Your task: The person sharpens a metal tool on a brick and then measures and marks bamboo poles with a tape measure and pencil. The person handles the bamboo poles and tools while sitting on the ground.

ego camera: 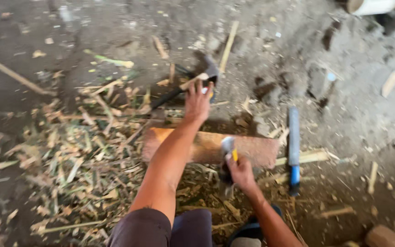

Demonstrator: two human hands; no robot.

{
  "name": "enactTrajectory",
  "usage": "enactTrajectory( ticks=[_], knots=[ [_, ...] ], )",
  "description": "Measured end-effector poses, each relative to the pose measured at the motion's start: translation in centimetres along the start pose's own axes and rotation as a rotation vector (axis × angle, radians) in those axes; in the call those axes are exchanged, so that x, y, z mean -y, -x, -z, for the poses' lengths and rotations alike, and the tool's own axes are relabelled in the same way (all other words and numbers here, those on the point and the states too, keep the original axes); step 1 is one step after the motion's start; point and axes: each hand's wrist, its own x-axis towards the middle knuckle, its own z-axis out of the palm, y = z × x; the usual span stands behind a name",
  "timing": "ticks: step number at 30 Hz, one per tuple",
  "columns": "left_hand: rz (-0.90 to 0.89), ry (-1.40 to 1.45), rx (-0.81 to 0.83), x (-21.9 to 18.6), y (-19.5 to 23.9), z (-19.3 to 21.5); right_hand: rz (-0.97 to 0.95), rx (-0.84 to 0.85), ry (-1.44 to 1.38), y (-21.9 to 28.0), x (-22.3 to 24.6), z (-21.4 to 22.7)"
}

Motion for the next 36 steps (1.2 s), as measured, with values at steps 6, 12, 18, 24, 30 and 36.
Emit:
enactTrajectory(
  ticks=[6, 12, 18, 24, 30, 36],
  knots=[
    [0.234, 0.363, 0.131, -0.6, 3.8, 3.5, 0.065, 0.24, 0.486, 4.3, -4.4, 0.7],
    [0.296, 0.514, -0.163, 3.8, 16.6, 14.3, 0.425, 0.281, 0.831, 4.7, -11.1, -2.2],
    [0.51, 0.57, -0.22, 8.7, 27.7, 19.7, 0.303, 0.147, 0.696, 2.2, -2.0, -7.8],
    [0.67, 0.443, -0.176, 12.2, 34.4, 17.2, 0.551, 0.313, 0.576, 3.8, 10.8, -15.7],
    [0.77, 0.462, -0.013, 13.8, 38.9, 14.2, 0.445, 0.525, 0.544, 4.8, 11.4, -19.4],
    [0.46, 0.39, -0.203, 12.8, 36.0, 13.3, 0.25, 0.348, 0.493, 3.8, 7.4, -18.3]
  ],
)
